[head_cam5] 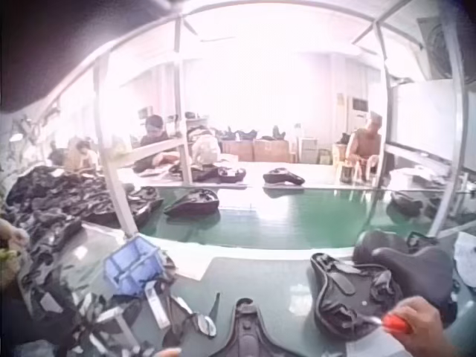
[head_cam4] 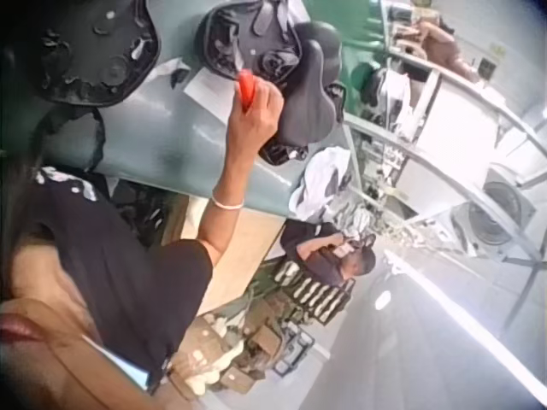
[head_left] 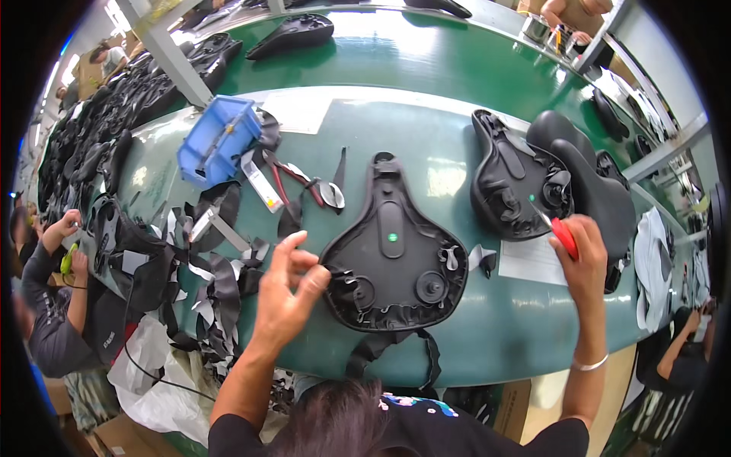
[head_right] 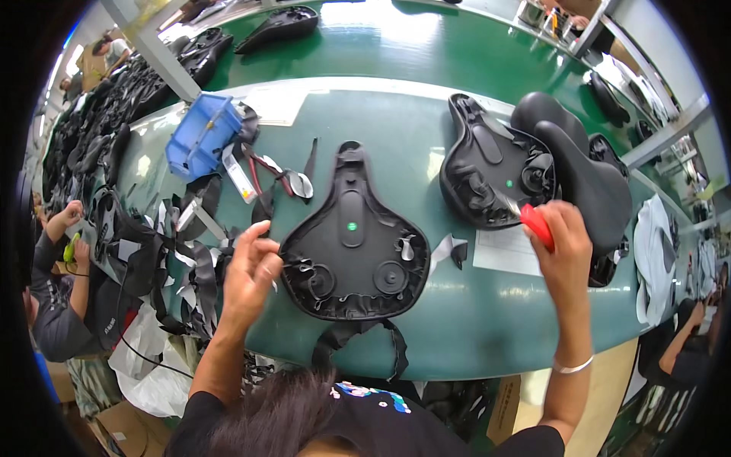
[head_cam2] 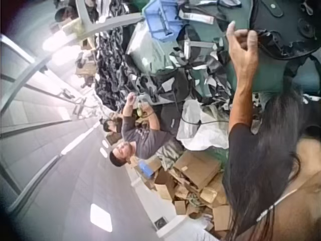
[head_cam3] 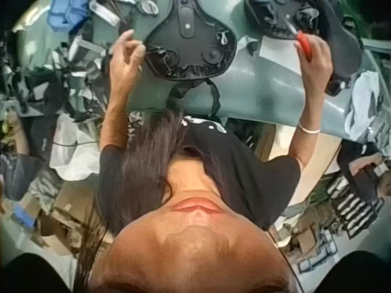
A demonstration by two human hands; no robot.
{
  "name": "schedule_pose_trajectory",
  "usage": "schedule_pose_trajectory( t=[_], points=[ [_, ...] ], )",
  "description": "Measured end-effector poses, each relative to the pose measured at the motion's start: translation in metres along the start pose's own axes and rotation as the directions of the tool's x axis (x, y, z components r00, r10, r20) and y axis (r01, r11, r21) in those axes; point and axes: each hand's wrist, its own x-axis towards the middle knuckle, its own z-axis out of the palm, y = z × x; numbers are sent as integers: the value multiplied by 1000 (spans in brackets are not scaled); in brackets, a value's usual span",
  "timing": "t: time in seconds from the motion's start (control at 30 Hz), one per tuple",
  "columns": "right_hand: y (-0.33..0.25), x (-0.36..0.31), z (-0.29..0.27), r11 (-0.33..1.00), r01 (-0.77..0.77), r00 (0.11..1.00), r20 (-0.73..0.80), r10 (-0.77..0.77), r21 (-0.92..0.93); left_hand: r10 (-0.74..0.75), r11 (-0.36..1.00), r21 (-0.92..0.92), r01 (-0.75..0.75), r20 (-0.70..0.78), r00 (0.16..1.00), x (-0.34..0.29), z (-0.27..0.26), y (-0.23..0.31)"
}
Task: The person uses a red utility knife to trim excess black material from the underside of bicycle seats. They hold the seat with one hand and carefully cut along the edges with the other, removing strips of material. The person works on multiple seats sequentially, placing finished units aside on the green workbench.
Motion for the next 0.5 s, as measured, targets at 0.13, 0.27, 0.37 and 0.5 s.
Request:
schedule_pose_trajectory(
  t=[0.13, 0.27, 0.37, 0.5],
  points=[
    [-53, -60, 9, 701, -549, 836, 277, 474, 455, -37, 986, -166, 25, -67, 997, 27, 45, 5],
    [-94, -62, 70, 503, -540, 827, 313, 467, 675, -259, 901, -271, 340, 293, 920, 81, 50, 20],
    [-96, -74, 66, 615, -446, 895, 328, 302, 651, -277, 724, -418, 548, 552, 787, 86, 49, 20],
    [-67, -67, 62, 902, 180, 982, -25, -185, 392, -276, 763, -381, 522, 538, 797, 82, 30, 36]
  ],
)
